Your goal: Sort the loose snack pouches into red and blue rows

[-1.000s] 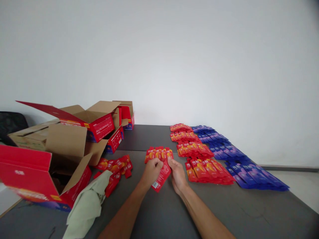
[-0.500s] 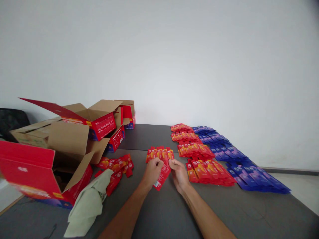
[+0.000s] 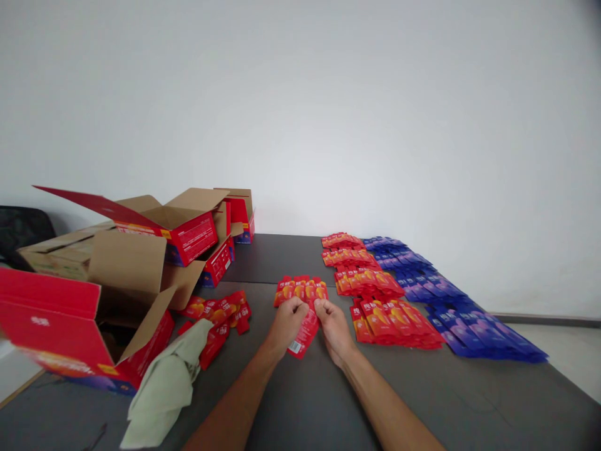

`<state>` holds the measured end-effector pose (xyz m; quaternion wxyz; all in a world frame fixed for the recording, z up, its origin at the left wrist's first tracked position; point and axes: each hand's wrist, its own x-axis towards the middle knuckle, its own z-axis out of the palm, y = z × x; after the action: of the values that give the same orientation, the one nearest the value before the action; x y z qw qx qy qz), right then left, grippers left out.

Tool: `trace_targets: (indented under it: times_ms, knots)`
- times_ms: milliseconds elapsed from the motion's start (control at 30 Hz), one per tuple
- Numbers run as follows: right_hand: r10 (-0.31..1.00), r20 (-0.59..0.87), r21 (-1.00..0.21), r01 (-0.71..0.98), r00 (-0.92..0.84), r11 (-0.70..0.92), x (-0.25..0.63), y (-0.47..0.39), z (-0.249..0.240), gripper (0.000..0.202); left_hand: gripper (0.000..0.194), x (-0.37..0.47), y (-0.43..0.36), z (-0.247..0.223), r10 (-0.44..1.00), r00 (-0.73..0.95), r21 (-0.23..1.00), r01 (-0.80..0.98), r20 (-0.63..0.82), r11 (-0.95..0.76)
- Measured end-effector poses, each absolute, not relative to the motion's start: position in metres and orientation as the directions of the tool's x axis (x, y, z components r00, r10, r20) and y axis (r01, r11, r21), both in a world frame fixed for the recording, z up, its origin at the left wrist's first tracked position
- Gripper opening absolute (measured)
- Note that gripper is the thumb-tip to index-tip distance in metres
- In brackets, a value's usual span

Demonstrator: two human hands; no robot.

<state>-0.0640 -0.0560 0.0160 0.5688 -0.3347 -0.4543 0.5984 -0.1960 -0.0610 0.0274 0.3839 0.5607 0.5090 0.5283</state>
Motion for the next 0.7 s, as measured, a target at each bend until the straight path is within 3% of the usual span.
trace_targets:
  times_ms: [200, 367, 467, 600, 700]
  knots:
    - [0.983, 0.097, -0.957, -0.286, -0.155, 0.05, -0.0585, -0.0547, 0.0167, 0.043, 0.027, -0.1967, -0.0599, 0.0247, 0.976, -0.163, 0.988, 0.068, 0.146, -0.137]
    - [0.981, 0.134, -0.937, -0.34, -0.142, 0.079, -0.06, -0.055, 0.0167, 0.041, 0.029, -0.1952, -0.0609, 0.0243, 0.993, -0.112, 0.993, -0.107, 0.033, -0.045]
    - [0.985, 0.125, -0.937, -0.34, -0.116, 0.078, -0.0622, -0.0549, 0.0158, 0.041, 0.027, -0.1962, -0.059, 0.0252, 0.989, -0.118, 0.996, -0.021, 0.086, -0.089]
    - [0.993, 0.107, -0.938, -0.336, -0.051, 0.083, -0.061, -0.0519, 0.0155, 0.044, 0.02, -0.1952, -0.0604, 0.0276, 0.934, -0.228, 0.959, 0.13, 0.275, -0.25]
    - [0.994, 0.099, -0.923, -0.378, -0.053, 0.072, -0.06, -0.0515, 0.018, 0.043, 0.024, -0.189, -0.0674, 0.0302, 0.934, -0.173, 0.935, 0.232, 0.311, -0.268]
